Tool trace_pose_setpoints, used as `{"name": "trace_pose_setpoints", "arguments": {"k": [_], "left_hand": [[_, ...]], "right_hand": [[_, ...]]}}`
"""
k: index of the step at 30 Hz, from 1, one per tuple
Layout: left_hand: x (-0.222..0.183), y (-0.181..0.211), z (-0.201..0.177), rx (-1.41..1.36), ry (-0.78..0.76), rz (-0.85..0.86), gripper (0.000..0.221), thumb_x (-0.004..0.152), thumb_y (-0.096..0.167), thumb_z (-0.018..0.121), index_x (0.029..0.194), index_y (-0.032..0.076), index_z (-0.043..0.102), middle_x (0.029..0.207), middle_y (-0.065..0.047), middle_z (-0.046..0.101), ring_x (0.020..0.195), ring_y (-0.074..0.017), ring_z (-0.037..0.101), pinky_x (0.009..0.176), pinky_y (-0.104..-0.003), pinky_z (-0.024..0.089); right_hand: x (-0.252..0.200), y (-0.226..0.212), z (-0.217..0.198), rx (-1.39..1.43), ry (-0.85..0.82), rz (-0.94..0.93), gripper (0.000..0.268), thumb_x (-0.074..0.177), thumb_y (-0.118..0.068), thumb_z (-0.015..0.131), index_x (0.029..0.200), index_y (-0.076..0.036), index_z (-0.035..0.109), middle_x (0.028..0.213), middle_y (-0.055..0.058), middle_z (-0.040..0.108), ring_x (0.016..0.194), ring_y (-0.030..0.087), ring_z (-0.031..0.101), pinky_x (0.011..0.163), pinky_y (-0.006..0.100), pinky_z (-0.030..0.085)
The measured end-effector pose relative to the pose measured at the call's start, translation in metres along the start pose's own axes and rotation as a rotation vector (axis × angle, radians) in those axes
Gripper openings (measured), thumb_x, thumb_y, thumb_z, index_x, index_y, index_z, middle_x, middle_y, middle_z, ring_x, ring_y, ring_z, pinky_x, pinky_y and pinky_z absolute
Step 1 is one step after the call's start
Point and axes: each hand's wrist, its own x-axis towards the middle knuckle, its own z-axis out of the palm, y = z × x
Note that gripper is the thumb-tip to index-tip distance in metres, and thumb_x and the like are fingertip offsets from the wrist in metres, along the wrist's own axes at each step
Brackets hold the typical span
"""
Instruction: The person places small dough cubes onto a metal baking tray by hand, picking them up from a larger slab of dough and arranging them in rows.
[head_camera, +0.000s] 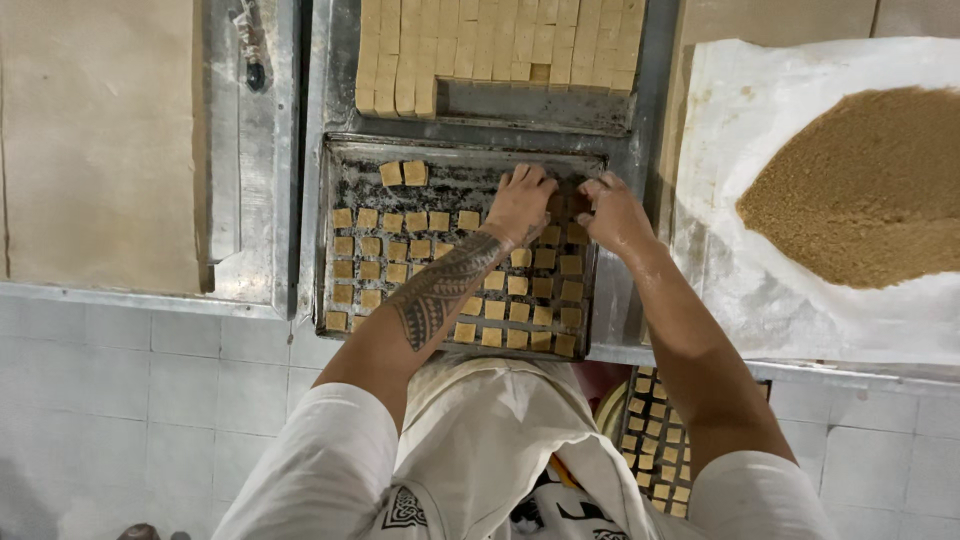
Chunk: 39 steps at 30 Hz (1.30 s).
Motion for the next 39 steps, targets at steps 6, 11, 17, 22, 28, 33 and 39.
{"name": "trace_pose_setpoints", "arguments": {"k": [6, 11, 17, 22, 28, 33, 39], "left_hand": [[-0.012, -0.025, -0.002, -0.134, 0.088, -0.100, 0.049, 0.080, 0.021, 0.080, 0.125, 0.010, 0.064, 0.129, -0.016, 0.053, 0.125, -0.0387, 0.043, 0.101, -0.055, 0.040], [-0.075, -0.124, -0.024, -0.148, 0.352, -0.219, 0.039, 0.083, 0.017, 0.075, 0.120, 0.010, 0.067, 0.125, -0.018, 0.059, 0.119, -0.0421, 0.053, 0.099, -0.052, 0.049], [-0.139, -0.225, -0.068, -0.029, 0.430, -0.228, 0.029, 0.093, 0.018, 0.070, 0.121, 0.012, 0.069, 0.116, -0.015, 0.061, 0.111, -0.0406, 0.055, 0.093, -0.055, 0.048], [-0.116, -0.234, -0.075, -0.076, 0.139, -0.318, 0.026, 0.090, 0.024, 0.070, 0.114, 0.012, 0.073, 0.119, -0.014, 0.060, 0.120, -0.0382, 0.052, 0.095, -0.055, 0.045], [-0.107, -0.240, -0.060, -0.111, 0.281, -0.258, 0.031, 0.086, 0.009, 0.065, 0.116, 0.007, 0.072, 0.123, -0.016, 0.057, 0.123, -0.0389, 0.050, 0.102, -0.054, 0.044], [-0.118, -0.238, -0.066, -0.218, 0.411, -0.103, 0.021, 0.086, 0.009, 0.069, 0.106, 0.004, 0.068, 0.117, -0.017, 0.057, 0.115, -0.0384, 0.053, 0.096, -0.054, 0.046], [-0.114, -0.214, -0.087, -0.512, 0.509, -0.110, 0.017, 0.086, 0.012, 0.070, 0.100, 0.003, 0.066, 0.100, -0.017, 0.063, 0.096, -0.0369, 0.060, 0.082, -0.051, 0.050]], "right_hand": [[0.014, -0.024, -0.012, 0.180, -0.040, 0.185, 0.039, 0.094, -0.020, 0.071, 0.130, -0.005, 0.064, 0.129, 0.016, 0.060, 0.115, 0.035, 0.064, 0.102, 0.047, 0.052], [0.049, -0.082, 0.017, 0.104, 0.035, -0.027, 0.030, 0.100, -0.025, 0.068, 0.124, -0.009, 0.069, 0.128, 0.015, 0.061, 0.121, 0.039, 0.059, 0.101, 0.050, 0.050], [0.109, -0.172, 0.077, 0.051, -0.020, -0.257, 0.032, 0.104, -0.028, 0.060, 0.129, -0.008, 0.066, 0.136, 0.017, 0.055, 0.126, 0.040, 0.052, 0.102, 0.051, 0.048], [0.143, -0.210, 0.099, -0.105, -0.062, -0.195, 0.036, 0.105, -0.025, 0.058, 0.138, -0.011, 0.063, 0.134, 0.015, 0.054, 0.130, 0.038, 0.048, 0.103, 0.051, 0.048], [0.141, -0.222, 0.105, -0.149, -0.010, -0.135, 0.032, 0.099, -0.017, 0.069, 0.130, -0.007, 0.067, 0.125, 0.014, 0.056, 0.123, 0.036, 0.053, 0.101, 0.048, 0.051], [0.122, -0.231, 0.101, -0.091, 0.145, -0.170, 0.018, 0.094, -0.012, 0.075, 0.109, -0.005, 0.068, 0.122, 0.014, 0.057, 0.120, 0.036, 0.056, 0.099, 0.048, 0.052], [0.092, -0.169, 0.074, 0.337, 0.288, 0.125, 0.020, 0.093, -0.016, 0.078, 0.106, -0.004, 0.068, 0.101, 0.012, 0.072, 0.096, 0.027, 0.073, 0.085, 0.040, 0.060]]}}
